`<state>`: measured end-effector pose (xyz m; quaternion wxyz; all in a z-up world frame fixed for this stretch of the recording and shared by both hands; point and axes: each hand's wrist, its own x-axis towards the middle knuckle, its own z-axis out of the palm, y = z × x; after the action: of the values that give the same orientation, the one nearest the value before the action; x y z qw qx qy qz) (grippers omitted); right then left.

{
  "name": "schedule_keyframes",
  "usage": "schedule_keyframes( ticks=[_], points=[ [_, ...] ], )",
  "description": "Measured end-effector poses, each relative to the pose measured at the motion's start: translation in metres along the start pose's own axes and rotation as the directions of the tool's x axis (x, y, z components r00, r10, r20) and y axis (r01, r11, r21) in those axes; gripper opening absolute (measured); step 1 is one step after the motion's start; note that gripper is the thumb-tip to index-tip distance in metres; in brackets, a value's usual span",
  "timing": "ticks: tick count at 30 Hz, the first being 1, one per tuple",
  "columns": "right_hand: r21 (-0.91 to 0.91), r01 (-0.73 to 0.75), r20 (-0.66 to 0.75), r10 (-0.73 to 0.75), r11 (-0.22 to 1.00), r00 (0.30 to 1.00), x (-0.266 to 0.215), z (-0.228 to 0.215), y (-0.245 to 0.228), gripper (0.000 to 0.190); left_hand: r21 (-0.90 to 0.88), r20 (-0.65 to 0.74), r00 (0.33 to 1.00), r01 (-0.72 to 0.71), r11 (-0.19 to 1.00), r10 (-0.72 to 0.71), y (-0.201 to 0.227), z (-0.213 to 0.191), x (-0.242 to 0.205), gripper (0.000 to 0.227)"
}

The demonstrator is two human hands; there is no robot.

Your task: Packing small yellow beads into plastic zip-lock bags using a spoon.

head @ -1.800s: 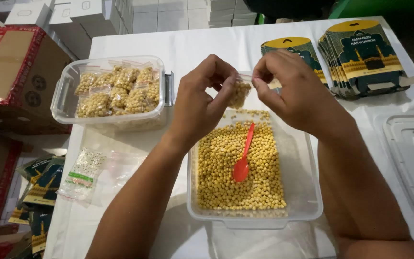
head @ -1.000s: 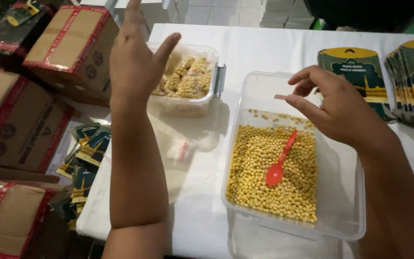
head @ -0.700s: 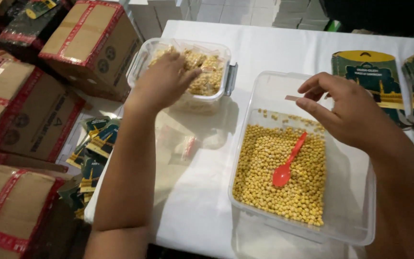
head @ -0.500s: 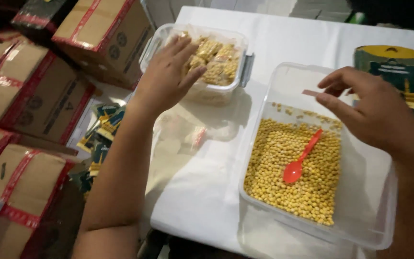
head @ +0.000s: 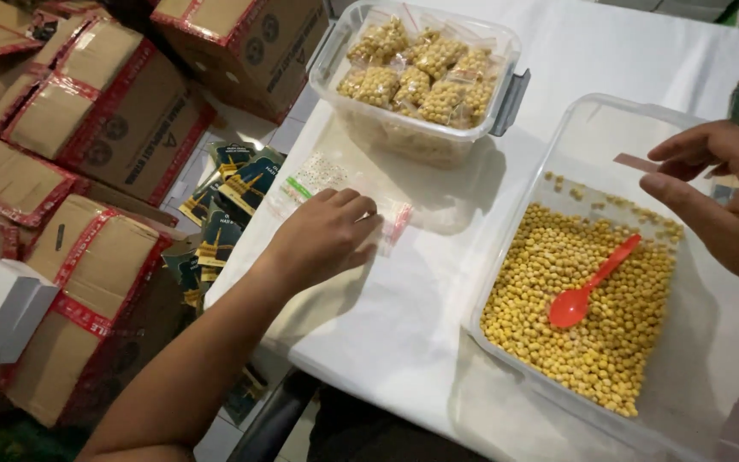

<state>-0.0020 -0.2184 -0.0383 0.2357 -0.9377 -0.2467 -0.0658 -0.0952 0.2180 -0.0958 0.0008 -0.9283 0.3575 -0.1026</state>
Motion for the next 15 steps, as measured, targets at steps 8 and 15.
schedule_keyframes(
  ticks=[8,15],
  points=[
    [-0.005,0.002,0.006,-0.002,1.0,1.0,-0.001,-0.002,-0.005,0.031,-0.212,-0.063,0.99,0.109,0.971,-0.125,0.003,-0.002,-0.01,0.003],
    [-0.051,0.07,-0.03,-0.071,0.996,0.997,-0.003,-0.014,-0.011,0.028,-0.221,-0.298,0.932,0.144,0.965,-0.208,-0.01,-0.054,0.022,0.007]
  ],
)
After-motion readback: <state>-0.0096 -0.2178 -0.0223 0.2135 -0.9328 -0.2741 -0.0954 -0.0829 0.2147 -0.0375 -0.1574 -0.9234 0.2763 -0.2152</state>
